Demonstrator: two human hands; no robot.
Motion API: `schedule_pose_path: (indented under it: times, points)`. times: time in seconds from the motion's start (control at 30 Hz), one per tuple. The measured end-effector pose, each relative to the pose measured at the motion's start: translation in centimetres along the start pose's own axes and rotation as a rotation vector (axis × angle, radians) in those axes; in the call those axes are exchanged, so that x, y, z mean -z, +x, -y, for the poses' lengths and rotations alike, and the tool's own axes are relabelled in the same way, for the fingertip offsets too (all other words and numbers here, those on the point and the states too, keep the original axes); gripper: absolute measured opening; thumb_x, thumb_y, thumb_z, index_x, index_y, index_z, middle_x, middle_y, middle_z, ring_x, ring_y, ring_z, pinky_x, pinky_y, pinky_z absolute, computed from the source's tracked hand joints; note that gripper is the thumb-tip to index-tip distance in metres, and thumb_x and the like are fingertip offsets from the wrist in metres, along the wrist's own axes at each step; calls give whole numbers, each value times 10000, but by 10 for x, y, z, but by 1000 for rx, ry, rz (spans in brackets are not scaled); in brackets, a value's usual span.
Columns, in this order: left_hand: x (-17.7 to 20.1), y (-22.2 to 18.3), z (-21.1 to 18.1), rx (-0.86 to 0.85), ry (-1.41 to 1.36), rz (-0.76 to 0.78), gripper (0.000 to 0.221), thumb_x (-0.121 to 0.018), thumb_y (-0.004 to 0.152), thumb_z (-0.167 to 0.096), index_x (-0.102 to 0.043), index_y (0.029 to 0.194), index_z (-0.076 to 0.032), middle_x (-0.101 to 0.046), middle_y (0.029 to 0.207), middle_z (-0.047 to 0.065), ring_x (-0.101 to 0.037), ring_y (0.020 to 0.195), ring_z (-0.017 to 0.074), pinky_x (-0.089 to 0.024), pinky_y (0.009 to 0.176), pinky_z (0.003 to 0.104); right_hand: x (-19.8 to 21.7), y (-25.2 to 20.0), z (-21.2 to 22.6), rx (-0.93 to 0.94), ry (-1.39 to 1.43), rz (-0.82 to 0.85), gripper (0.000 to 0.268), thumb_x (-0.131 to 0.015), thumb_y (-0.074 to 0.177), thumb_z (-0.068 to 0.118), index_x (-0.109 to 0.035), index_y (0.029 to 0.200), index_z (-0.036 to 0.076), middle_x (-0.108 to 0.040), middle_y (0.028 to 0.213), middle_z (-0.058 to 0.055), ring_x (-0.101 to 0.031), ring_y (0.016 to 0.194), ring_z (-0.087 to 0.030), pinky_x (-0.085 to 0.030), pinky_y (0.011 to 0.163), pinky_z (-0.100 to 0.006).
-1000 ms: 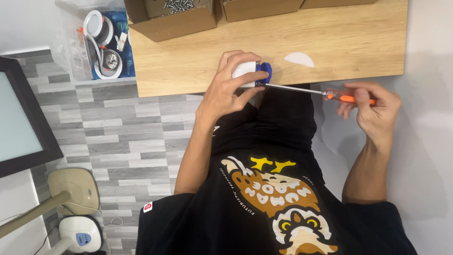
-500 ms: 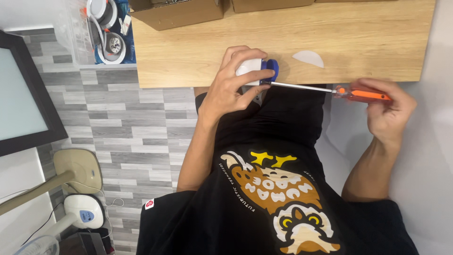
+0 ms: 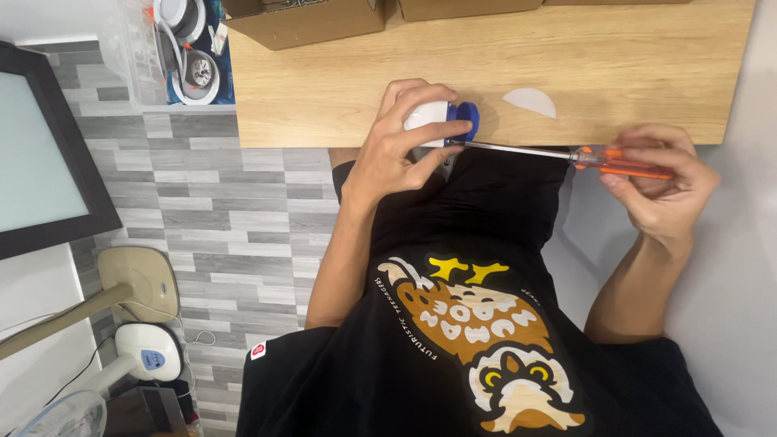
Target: The person assembles plastic electrical components by hand, inserting a white cover into a blue socket and using a screwdriver to secure screws into the assembly before moving to a round light fixture.
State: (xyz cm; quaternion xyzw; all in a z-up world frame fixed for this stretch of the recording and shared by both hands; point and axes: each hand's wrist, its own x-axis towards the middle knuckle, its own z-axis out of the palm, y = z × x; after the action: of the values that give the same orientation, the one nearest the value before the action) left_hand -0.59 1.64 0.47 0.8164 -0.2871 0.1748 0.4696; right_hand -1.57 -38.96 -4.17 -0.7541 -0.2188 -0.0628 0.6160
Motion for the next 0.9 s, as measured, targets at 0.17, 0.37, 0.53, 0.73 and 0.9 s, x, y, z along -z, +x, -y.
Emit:
schedule_pose_path:
  times: [0.17,0.37,0.53,0.73,0.9]
  points:
    - [-2,-1,5,-13,8,-13,256,-875,1013,-79,-813,1252,-146,-631,1422,111,-576,1272,360,-524,1139,521,-18,12,25,-197,2,-27,231,-442,1234,-151,-635,1255,-276,-655,918,-403,-696,688,-481,-579,574,-434]
    - [-2,4,11,-21,1,-31,230,-866,1008,-85,-813,1229,-119,-626,1424,119,-580,1269,360,-533,1114,516,-5,11,4,-84,23,-28,237,-787,1066,3,-679,1205,-155,-667,1156,-332,-727,995,-423,-681,796,-443]
    - [2,12,10,10,4,-25,206,-848,1037,-91,-810,1236,-125,-625,1425,124,-587,1261,371,-534,1118,516,-2,9,-2,-58,31,-39,295,-844,1005,-63,-652,1227,-32,-632,1288,-275,-726,1183,-416,-685,1093,-489]
    - [5,20,8,26,-10,-20,232,-773,1007,-49,-802,1229,-109,-627,1420,142,-617,1268,392,-532,1127,535,-15,27,20,-150,-91,-59,254,-549,1226,-18,-653,1232,-250,-684,1112,-388,-713,952,-468,-594,849,-471]
    - [5,22,9,53,-23,-36,276,-756,972,-12,-797,1226,-113,-642,1420,136,-616,1290,383,-548,1148,530,-4,24,0,-200,86,-61,228,-725,1102,-8,-629,1205,-186,-677,1181,-386,-749,1016,-480,-668,748,-421]
